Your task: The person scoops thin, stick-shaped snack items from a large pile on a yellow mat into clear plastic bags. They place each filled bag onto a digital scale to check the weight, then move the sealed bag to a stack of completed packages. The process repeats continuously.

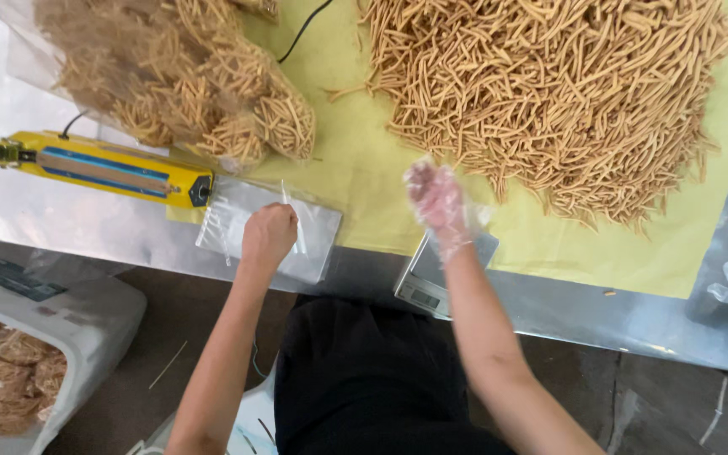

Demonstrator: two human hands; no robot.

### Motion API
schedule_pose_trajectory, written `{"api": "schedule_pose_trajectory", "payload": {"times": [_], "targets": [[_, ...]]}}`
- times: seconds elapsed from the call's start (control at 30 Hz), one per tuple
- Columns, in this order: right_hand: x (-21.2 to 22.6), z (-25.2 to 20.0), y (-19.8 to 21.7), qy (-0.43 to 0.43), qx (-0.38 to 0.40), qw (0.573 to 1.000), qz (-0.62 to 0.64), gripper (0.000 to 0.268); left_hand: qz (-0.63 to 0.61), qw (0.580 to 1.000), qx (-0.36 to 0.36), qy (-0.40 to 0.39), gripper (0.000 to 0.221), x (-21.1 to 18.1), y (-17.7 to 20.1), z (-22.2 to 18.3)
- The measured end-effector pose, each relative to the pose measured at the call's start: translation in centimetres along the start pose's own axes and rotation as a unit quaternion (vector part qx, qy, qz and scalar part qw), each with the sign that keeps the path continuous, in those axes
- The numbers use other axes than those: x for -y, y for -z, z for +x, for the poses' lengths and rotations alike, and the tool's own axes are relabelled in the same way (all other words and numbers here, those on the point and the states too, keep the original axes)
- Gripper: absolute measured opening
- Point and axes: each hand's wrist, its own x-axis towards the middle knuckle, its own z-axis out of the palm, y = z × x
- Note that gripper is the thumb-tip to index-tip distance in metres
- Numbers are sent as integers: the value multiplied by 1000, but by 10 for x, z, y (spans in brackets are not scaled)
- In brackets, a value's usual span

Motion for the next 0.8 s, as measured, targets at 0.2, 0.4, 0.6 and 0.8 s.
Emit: {"api": "schedule_pose_trajectory", "payload": {"times": [0.2,0.4,0.6,0.8], "targets": [[-70,75,12,-53,-77,977,189,68,-15,998,-55,35,17,-15,2,2],[-47,159,-25,69,-60,959,268,84,168,983,62,26,14,-51,10,17],[-1,217,-63,162,-57,950,261,79,88,992,90,1,17,-110,38,52],[29,205,-65,184,-46,954,234,73,54,993,30,-102,31,-159,64,80]]}}
